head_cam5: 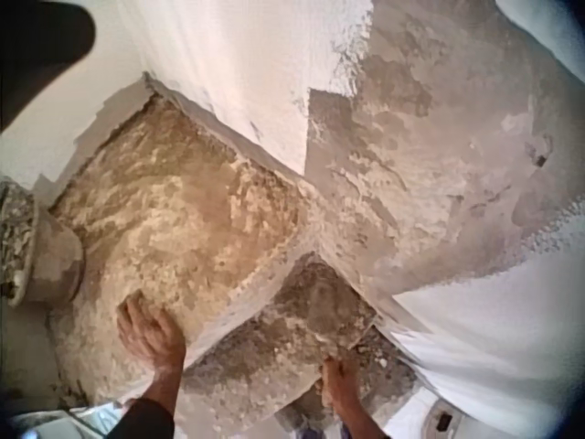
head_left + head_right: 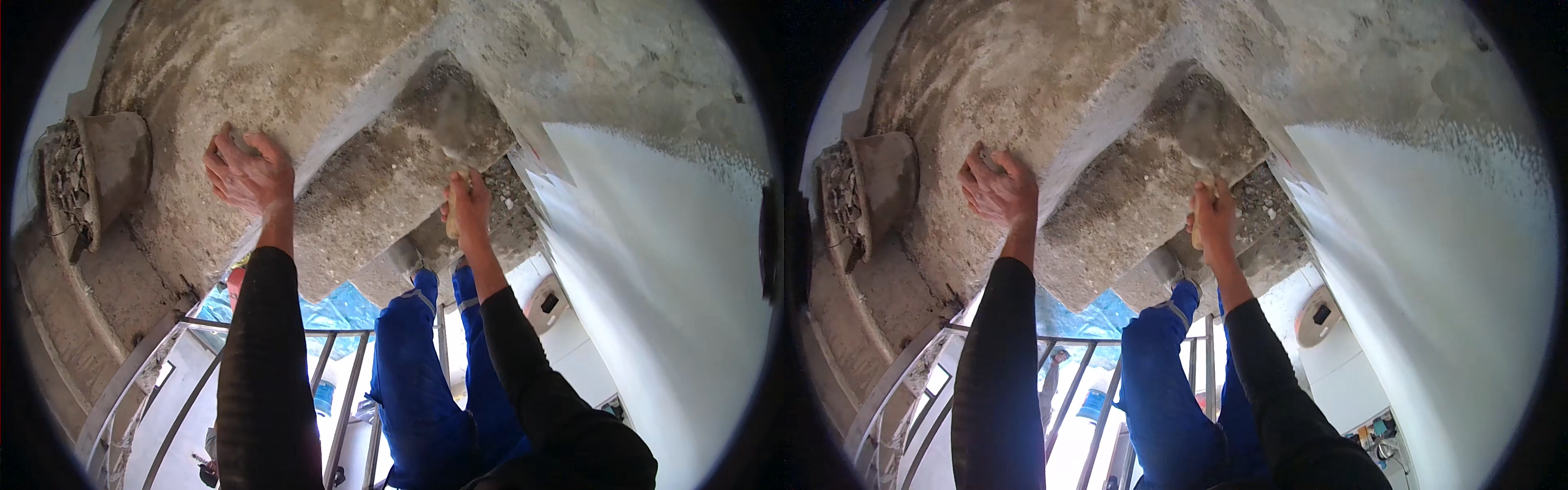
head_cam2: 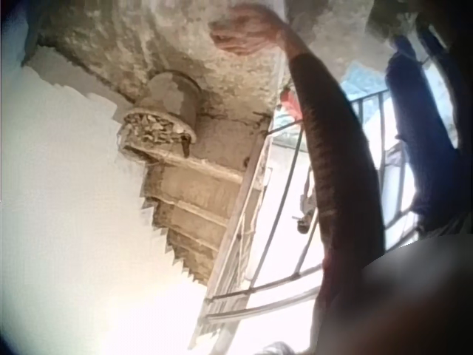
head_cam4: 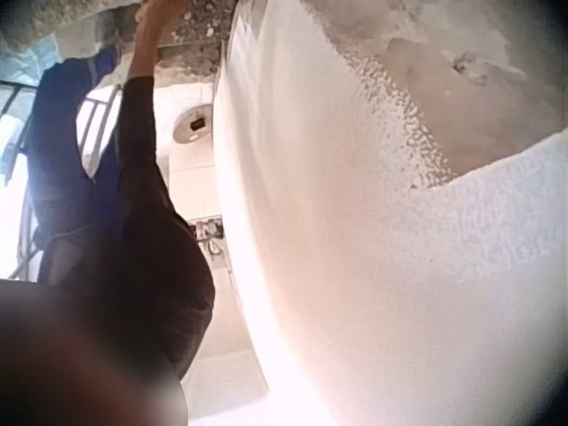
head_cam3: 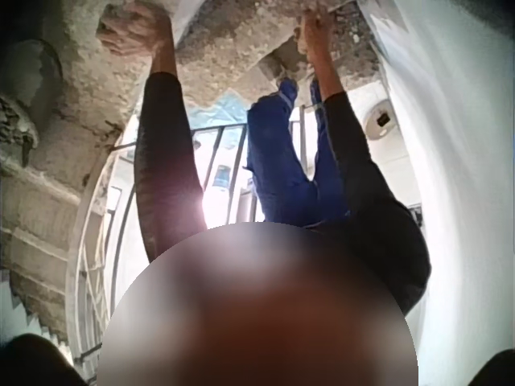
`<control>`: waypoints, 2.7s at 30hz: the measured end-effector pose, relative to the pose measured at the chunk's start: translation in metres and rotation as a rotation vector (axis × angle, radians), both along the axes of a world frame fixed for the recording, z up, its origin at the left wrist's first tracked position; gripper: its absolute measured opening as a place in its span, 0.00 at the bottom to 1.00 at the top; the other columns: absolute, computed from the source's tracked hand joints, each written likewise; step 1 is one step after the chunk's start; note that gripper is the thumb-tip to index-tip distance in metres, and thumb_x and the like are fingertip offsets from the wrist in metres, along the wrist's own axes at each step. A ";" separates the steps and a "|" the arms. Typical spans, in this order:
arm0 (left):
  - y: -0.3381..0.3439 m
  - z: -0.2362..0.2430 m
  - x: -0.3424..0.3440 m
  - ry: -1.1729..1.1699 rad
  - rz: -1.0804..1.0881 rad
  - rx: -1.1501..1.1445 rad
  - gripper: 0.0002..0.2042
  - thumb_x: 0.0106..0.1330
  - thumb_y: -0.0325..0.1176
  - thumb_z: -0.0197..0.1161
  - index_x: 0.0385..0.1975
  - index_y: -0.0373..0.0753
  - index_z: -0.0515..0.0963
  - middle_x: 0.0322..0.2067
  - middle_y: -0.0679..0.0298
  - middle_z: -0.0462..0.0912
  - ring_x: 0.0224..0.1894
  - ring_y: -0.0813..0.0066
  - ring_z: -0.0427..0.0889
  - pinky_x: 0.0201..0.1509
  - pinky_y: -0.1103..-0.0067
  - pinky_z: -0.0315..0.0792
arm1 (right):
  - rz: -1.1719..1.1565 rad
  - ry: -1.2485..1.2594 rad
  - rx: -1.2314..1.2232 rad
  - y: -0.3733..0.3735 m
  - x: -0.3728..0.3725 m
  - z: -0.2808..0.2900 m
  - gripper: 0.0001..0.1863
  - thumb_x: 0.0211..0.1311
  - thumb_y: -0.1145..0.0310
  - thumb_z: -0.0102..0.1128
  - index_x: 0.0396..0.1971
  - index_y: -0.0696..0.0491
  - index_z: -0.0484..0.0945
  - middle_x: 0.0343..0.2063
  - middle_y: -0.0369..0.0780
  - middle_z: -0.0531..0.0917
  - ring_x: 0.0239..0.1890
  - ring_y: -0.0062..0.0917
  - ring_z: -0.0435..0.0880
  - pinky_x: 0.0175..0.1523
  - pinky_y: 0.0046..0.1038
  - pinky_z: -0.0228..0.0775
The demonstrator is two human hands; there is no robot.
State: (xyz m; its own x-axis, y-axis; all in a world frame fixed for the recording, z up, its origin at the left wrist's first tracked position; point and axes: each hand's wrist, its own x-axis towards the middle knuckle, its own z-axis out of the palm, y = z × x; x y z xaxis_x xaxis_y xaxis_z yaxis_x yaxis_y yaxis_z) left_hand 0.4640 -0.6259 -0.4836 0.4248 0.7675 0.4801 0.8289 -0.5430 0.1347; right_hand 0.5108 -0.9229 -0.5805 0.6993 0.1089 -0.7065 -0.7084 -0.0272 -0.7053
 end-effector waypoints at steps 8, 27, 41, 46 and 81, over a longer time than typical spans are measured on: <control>0.002 -0.005 -0.003 -0.004 0.019 -0.007 0.22 0.66 0.48 0.54 0.56 0.47 0.79 0.56 0.58 0.77 0.60 0.53 0.75 0.64 0.56 0.65 | 0.094 -0.079 0.009 -0.082 -0.026 -0.017 0.13 0.76 0.57 0.59 0.49 0.50 0.73 0.24 0.33 0.76 0.17 0.15 0.73 0.18 0.22 0.65; 0.004 -0.016 -0.003 -0.026 0.035 0.020 0.23 0.68 0.54 0.51 0.56 0.52 0.81 0.58 0.54 0.78 0.59 0.51 0.78 0.60 0.55 0.70 | 1.367 -0.438 -0.486 -0.173 -0.161 -0.208 0.17 0.69 0.55 0.57 0.50 0.49 0.76 0.39 0.46 0.88 0.44 0.45 0.87 0.45 0.51 0.77; 0.009 -0.009 -0.017 -0.086 -0.059 0.057 0.21 0.68 0.48 0.53 0.55 0.46 0.79 0.57 0.53 0.74 0.60 0.48 0.73 0.63 0.53 0.64 | 1.045 -0.101 -0.153 -0.182 -0.212 -0.016 0.14 0.70 0.66 0.60 0.51 0.55 0.76 0.41 0.52 0.86 0.44 0.48 0.88 0.44 0.43 0.81; 0.006 -0.007 -0.019 -0.087 -0.052 0.014 0.20 0.69 0.47 0.52 0.55 0.45 0.78 0.57 0.54 0.72 0.61 0.48 0.71 0.65 0.53 0.62 | 1.106 -0.392 0.185 -0.022 -0.256 0.023 0.17 0.66 0.67 0.64 0.50 0.57 0.71 0.34 0.53 0.81 0.39 0.56 0.81 0.41 0.51 0.72; 0.001 -0.005 -0.008 -0.002 0.022 -0.033 0.23 0.68 0.48 0.50 0.57 0.44 0.77 0.58 0.55 0.73 0.63 0.52 0.71 0.64 0.55 0.64 | 0.270 -0.184 -0.276 -0.018 -0.155 -0.002 0.14 0.67 0.65 0.65 0.47 0.56 0.79 0.31 0.48 0.85 0.32 0.43 0.87 0.37 0.39 0.78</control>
